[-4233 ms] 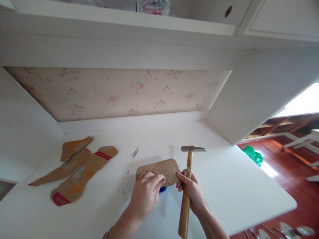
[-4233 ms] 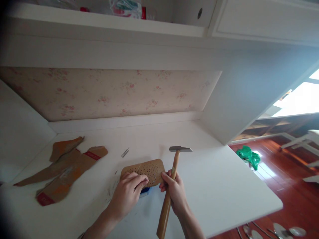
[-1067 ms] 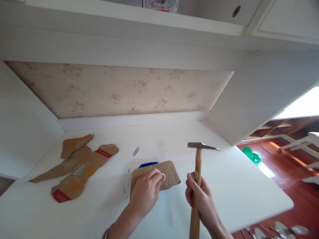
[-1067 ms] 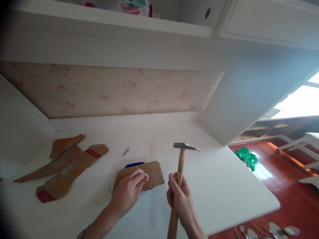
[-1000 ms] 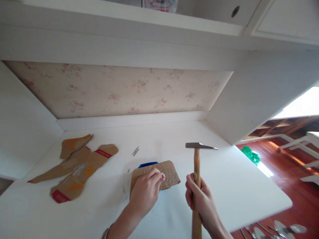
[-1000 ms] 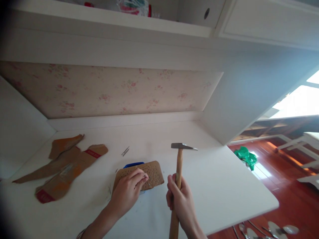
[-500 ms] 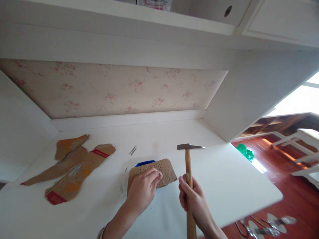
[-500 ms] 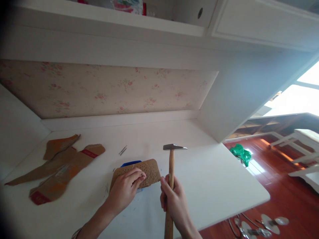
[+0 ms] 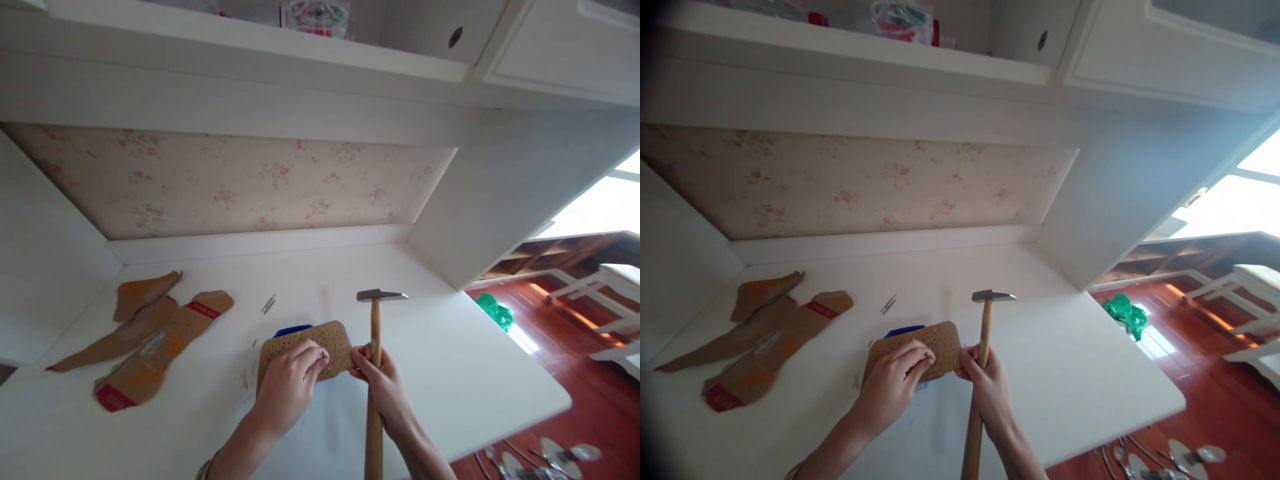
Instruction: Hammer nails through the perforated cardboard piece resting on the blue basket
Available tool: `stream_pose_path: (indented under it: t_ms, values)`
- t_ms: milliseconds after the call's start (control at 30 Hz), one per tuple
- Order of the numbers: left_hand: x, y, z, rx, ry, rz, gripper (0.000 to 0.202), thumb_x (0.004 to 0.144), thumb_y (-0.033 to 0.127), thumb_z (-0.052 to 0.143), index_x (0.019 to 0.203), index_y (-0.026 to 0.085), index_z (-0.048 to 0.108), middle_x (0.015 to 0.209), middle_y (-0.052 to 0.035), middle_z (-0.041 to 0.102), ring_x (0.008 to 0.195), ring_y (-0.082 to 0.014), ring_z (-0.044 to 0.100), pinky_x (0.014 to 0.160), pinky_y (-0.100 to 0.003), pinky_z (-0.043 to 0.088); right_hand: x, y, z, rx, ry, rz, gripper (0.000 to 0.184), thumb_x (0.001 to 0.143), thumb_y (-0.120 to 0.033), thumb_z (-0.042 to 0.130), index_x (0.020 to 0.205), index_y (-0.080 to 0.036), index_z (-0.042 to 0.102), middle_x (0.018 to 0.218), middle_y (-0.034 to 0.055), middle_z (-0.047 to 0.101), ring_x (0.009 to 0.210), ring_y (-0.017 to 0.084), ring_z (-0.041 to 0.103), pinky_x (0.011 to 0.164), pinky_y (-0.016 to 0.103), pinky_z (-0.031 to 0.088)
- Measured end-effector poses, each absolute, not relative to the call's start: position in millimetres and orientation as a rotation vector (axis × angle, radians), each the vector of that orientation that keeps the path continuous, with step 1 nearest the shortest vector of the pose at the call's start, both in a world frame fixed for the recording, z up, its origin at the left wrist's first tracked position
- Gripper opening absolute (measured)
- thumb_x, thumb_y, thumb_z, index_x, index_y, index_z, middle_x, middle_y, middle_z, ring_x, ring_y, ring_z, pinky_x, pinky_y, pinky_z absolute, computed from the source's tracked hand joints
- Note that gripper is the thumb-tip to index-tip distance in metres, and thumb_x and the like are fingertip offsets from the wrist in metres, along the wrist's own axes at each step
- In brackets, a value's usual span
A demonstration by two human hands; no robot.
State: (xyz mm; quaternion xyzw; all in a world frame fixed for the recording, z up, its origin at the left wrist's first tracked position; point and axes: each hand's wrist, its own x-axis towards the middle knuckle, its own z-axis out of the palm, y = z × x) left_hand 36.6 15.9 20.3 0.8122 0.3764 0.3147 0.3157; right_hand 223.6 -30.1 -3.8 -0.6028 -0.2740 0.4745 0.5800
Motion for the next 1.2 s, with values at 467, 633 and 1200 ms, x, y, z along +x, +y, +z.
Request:
stream_pose_path:
  t_ms: [467,633,1200]
  values:
    - [7,14,53,2.218,1.095,0.903,0.020,0.102,0.025,0.046,0.097,0.024,0.065,0.097,-0.0011,0.069,0.089,-0.0146,0.066,0.084,-0.024,0.050,205,-23,17,-1.312,-0.599,1.148,0.039,0.067,-0.044,0.085,0.072,-0.020,0.056,0.075,-0.0023,0.062,0.068,0.013,0.060,0.068,0.028,0.057]
    - [4,17,43,2.155,1.123,0.882,0.020,0.102,0.026,0.046,0.095,0.023,0.064,0.097,-0.0022,0.069,0.090,-0.0157,0.066,0.084,-0.025,0.050,195,-20,1,-1.327,-0.597,1.176,0.042,0.064,-0.047,0.086,0.068,-0.020,0.054,0.073,-0.0021,0.062,0.067,0.015,0.062,0.067,0.029,0.058]
    - [29,22,29,2.109,1.038,0.765,0.020,0.100,0.022,0.047,0.090,0.023,0.064,0.094,-0.0014,0.069,0.088,-0.0162,0.066,0.082,-0.026,0.049,204,-19,-12,-1.361,-0.611,1.150,0.037,0.067,-0.045,0.084,0.070,-0.020,0.058,0.073,-0.0021,0.062,0.063,0.013,0.061,0.062,0.027,0.058]
